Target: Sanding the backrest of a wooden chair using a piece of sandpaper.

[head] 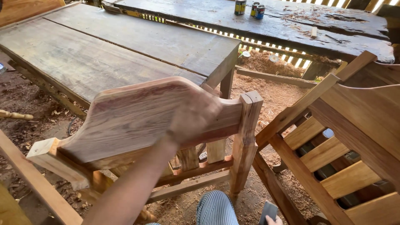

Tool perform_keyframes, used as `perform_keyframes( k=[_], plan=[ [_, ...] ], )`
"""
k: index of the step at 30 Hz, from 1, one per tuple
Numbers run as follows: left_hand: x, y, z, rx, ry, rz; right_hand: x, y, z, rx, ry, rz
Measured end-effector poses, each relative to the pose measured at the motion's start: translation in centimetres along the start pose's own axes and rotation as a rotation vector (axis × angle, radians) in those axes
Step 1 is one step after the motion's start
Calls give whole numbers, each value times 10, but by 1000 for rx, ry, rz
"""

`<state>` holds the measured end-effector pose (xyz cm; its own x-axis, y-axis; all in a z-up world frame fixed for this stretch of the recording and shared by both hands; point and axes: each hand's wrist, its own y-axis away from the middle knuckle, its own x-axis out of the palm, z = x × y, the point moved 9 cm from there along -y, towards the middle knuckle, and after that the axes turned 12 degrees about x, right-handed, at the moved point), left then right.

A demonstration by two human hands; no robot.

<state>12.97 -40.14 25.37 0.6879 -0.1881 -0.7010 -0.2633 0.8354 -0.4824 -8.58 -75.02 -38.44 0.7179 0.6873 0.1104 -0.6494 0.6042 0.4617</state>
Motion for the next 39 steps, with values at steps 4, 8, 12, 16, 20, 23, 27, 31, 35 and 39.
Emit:
perform_keyframes(
  k=[4, 8, 12, 16, 20, 23, 27, 31, 35, 39],
  plan=[
    [-72, 39, 72, -166, -432, -89, 29, -89, -70, -14, 5, -8],
    [-63, 96, 119, -380, -258, 17, 90, -47, -9, -106, -123, 207],
    [-74, 126, 139, -467, -296, 38, 124, 5, 47, -38, -11, 242],
    [-81, 158, 162, -649, -51, 152, 169, 112, 162, 93, 122, 244],
    [-66, 222, 178, -867, 165, 7, 220, 153, 254, -312, 198, 390],
    [-43, 274, 179, -984, 203, 23, 267, 204, 319, -423, 384, 380],
    [-29, 325, 178, -1043, 54, 157, 323, 274, 398, -1153, 367, 334],
    [-32, 349, 170, -1044, 23, 214, 360, 318, 442, -1478, 266, 304],
    [-24, 357, 172, -991, -75, 73, 395, 339, 467, -1653, 282, 131],
    [-21, 357, 173, -902, -123, -2, 469, 329, 442, -1649, 481, -17]
  ],
)
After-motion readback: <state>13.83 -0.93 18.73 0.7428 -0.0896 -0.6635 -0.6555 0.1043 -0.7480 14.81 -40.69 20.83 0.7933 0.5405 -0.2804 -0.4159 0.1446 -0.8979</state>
